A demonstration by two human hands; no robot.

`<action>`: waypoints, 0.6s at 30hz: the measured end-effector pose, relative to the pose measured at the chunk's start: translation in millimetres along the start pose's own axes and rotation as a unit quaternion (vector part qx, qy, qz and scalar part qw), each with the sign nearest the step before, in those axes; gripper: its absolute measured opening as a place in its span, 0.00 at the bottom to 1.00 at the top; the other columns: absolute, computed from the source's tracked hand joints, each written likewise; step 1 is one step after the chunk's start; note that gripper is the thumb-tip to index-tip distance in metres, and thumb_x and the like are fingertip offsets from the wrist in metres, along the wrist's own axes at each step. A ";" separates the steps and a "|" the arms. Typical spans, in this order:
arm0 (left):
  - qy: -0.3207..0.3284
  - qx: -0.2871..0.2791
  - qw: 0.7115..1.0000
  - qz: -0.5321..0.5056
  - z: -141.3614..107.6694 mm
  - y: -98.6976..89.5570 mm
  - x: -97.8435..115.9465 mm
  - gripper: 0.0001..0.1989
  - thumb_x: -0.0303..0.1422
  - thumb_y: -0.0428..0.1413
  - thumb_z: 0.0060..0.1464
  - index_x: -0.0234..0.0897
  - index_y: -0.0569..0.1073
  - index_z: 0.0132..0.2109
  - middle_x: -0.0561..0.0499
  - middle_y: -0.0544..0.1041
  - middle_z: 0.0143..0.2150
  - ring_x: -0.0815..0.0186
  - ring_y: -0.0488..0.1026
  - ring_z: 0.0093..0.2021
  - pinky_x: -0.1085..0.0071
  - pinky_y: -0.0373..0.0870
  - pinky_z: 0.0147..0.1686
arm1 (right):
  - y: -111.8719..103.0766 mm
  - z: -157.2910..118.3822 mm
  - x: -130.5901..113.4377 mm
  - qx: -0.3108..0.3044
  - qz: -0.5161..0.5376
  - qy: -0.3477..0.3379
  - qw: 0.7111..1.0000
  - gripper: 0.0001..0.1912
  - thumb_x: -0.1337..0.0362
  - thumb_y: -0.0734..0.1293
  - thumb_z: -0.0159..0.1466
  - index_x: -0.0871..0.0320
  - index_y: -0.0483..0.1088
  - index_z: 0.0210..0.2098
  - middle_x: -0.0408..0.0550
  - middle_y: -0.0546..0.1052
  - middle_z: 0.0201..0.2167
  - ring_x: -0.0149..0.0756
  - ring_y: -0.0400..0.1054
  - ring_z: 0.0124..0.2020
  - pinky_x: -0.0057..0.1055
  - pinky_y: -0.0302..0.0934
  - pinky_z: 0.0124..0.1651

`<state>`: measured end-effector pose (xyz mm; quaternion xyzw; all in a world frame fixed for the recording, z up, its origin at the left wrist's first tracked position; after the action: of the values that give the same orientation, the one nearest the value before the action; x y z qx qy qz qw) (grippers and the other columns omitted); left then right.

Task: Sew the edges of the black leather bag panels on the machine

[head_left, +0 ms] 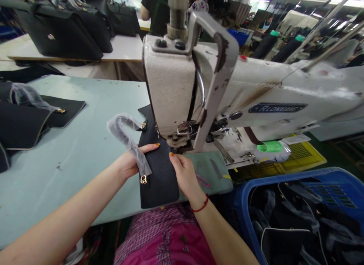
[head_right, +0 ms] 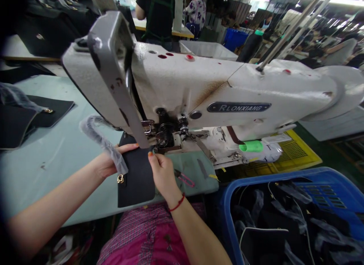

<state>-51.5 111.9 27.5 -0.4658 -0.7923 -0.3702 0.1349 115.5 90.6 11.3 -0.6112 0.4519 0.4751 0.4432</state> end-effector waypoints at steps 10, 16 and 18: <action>0.000 -0.029 0.999 -0.028 3.1 -1.7 -6.5 0.08 0.24 0.58 0.54 0.24 0.79 0.41 0.37 0.83 0.36 0.56 0.81 0.31 0.61 0.81 0.35 | -6.3 0.5 -4.4 0.007 -0.038 -0.003 0.999 0.23 0.49 0.62 0.64 0.58 0.59 0.21 0.41 0.55 0.22 0.29 0.48 0.26 0.28 0.45 0.29; 0.017 -0.066 0.993 -0.096 8.6 -2.5 -16.1 0.10 0.27 0.56 0.59 0.25 0.78 0.44 0.39 0.83 0.38 0.57 0.82 0.35 0.62 0.80 0.39 | -10.2 0.1 -5.8 0.003 -0.072 0.009 0.997 0.24 0.46 0.61 0.64 0.58 0.57 0.22 0.40 0.54 0.22 0.29 0.48 0.26 0.27 0.45 0.28; 0.014 -0.082 0.989 -0.121 12.0 -2.4 -20.6 0.11 0.28 0.57 0.59 0.24 0.78 0.46 0.38 0.83 0.40 0.58 0.82 0.36 0.62 0.80 0.42 | -12.6 -0.2 -6.3 0.006 -0.098 0.006 0.995 0.25 0.46 0.61 0.65 0.58 0.56 0.22 0.40 0.54 0.22 0.28 0.48 0.26 0.27 0.45 0.28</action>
<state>-41.0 106.7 6.6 -0.3708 -0.8080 -0.4536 0.0615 127.0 93.7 19.0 -0.6523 0.3956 0.4232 0.4889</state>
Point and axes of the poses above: each hand's wrist, its own z-axis towards the middle knuckle, its own y-axis out of the palm, x = y × z, the point moved 2 cm from there along z, towards the middle knuckle
